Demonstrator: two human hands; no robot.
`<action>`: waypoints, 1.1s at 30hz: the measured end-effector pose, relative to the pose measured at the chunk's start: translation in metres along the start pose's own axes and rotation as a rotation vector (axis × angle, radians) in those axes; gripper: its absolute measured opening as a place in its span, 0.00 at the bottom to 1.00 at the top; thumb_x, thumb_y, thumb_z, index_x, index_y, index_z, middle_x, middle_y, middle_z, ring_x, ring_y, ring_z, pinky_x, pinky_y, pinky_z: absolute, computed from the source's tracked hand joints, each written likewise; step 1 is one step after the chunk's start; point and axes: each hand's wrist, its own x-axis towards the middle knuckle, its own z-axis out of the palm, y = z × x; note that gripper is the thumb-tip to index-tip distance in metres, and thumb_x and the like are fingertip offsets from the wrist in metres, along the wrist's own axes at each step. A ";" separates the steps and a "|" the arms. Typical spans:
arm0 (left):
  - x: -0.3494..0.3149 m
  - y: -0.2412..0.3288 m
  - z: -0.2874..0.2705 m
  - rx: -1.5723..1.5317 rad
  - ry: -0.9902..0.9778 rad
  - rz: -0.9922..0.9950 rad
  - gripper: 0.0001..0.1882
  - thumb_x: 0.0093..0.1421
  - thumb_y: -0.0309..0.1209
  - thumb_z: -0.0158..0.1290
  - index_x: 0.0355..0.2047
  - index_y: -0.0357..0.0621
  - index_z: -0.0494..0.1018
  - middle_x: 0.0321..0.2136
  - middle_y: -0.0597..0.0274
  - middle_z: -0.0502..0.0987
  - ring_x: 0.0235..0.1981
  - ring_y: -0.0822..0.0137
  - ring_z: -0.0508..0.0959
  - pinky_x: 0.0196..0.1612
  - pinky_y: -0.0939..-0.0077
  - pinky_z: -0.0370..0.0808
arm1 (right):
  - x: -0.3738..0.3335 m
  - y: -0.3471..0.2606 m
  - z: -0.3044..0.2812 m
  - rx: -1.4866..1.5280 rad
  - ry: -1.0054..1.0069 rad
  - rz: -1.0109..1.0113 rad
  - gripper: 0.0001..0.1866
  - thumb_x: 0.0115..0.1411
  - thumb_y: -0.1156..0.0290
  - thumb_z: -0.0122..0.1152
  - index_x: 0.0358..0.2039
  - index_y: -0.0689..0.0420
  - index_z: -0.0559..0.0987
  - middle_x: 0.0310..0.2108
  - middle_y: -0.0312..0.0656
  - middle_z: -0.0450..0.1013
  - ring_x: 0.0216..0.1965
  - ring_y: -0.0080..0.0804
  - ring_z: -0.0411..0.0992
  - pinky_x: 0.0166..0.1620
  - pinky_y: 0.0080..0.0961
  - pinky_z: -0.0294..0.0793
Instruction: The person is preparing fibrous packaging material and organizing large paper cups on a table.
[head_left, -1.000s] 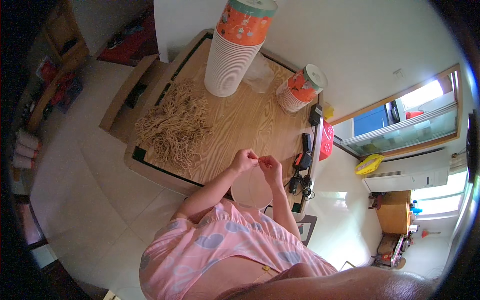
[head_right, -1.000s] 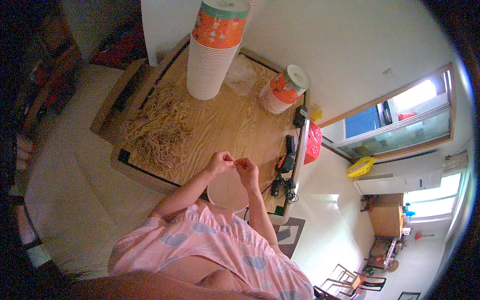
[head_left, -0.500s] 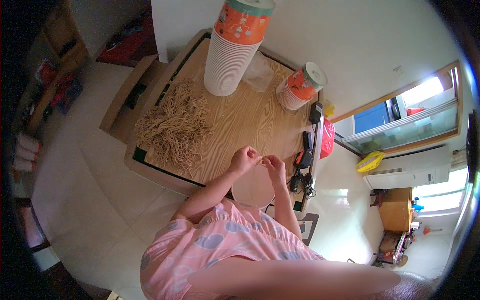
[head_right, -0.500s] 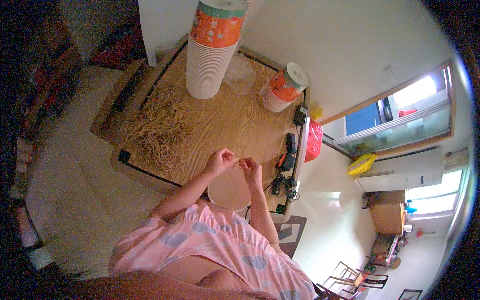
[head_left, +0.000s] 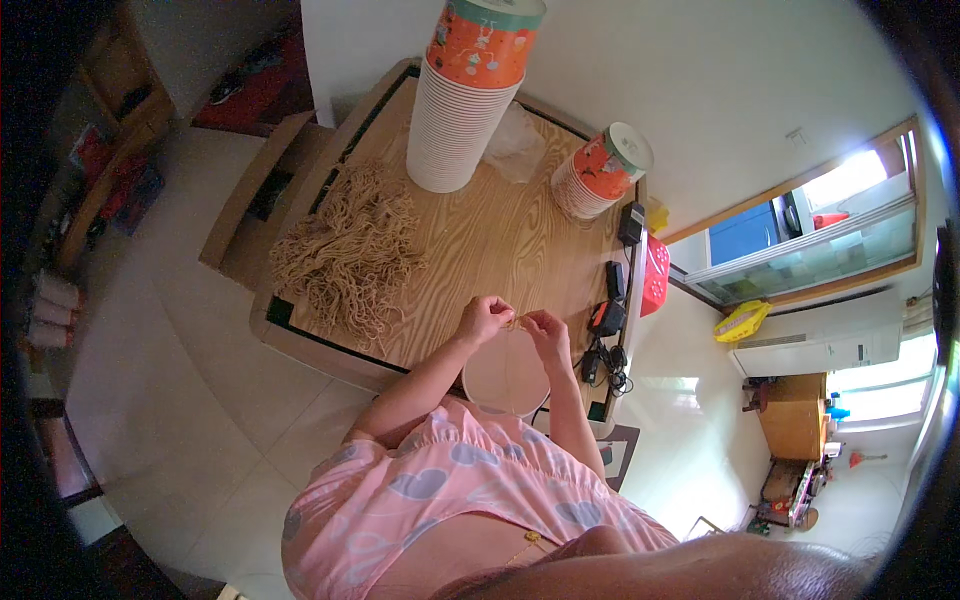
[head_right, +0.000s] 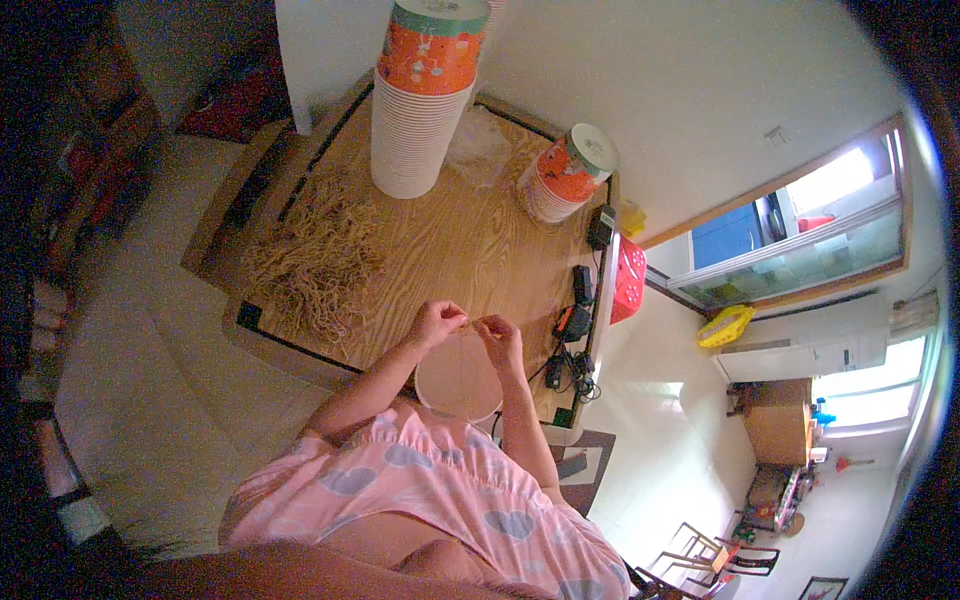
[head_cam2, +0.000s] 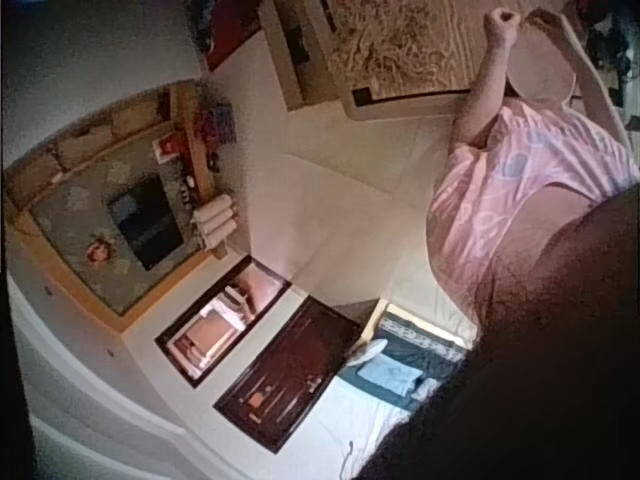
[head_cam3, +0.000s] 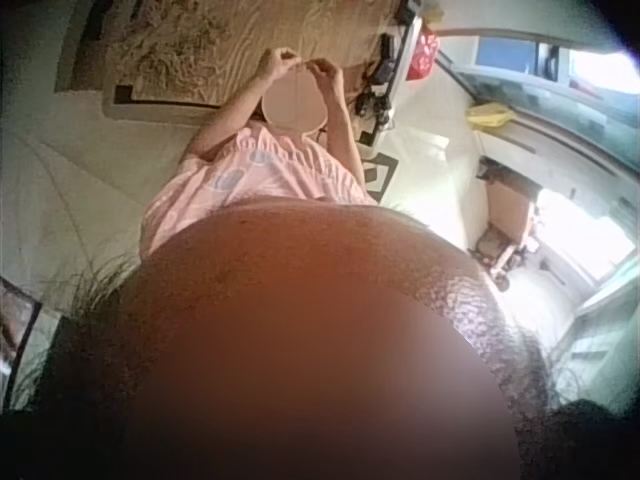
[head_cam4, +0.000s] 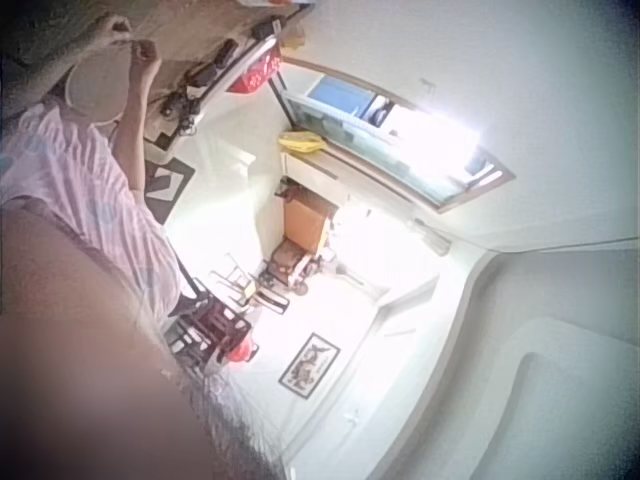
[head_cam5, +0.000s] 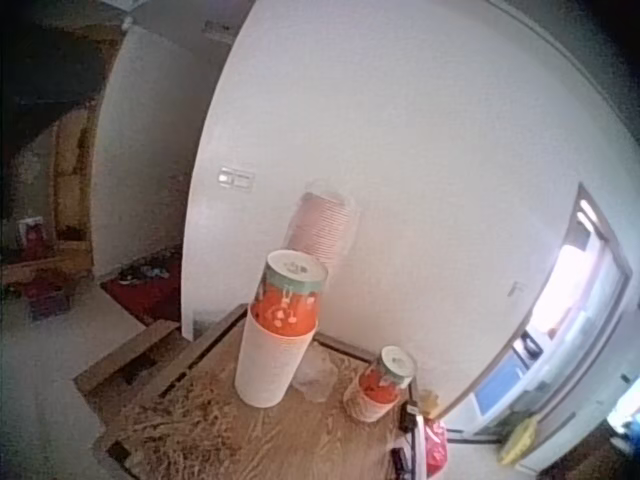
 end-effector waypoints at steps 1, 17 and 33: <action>-0.001 0.003 -0.001 0.000 0.001 0.000 0.03 0.46 0.26 0.55 0.22 0.40 0.73 0.18 0.67 0.74 0.20 0.76 0.72 0.26 0.80 0.70 | 0.000 -0.002 0.000 -0.039 -0.025 0.005 0.06 0.54 0.74 0.51 0.29 0.63 0.74 0.24 0.34 0.71 0.28 0.19 0.67 0.35 0.15 0.66; 0.001 0.026 -0.002 0.019 0.110 0.155 0.02 0.47 0.25 0.53 0.22 0.40 0.72 0.18 0.65 0.74 0.20 0.74 0.73 0.25 0.80 0.70 | 0.010 -0.024 0.006 0.038 -0.233 0.089 0.10 0.53 0.67 0.54 0.26 0.62 0.75 0.19 0.27 0.65 0.24 0.14 0.60 0.27 0.12 0.59; 0.000 0.033 -0.022 -0.600 0.080 -0.366 0.10 0.46 0.21 0.46 0.32 0.42 0.67 0.20 0.62 0.70 0.20 0.68 0.72 0.22 0.74 0.71 | 0.009 -0.017 0.005 0.125 -0.207 0.093 0.06 0.53 0.72 0.52 0.26 0.61 0.73 0.21 0.31 0.67 0.25 0.17 0.64 0.30 0.14 0.64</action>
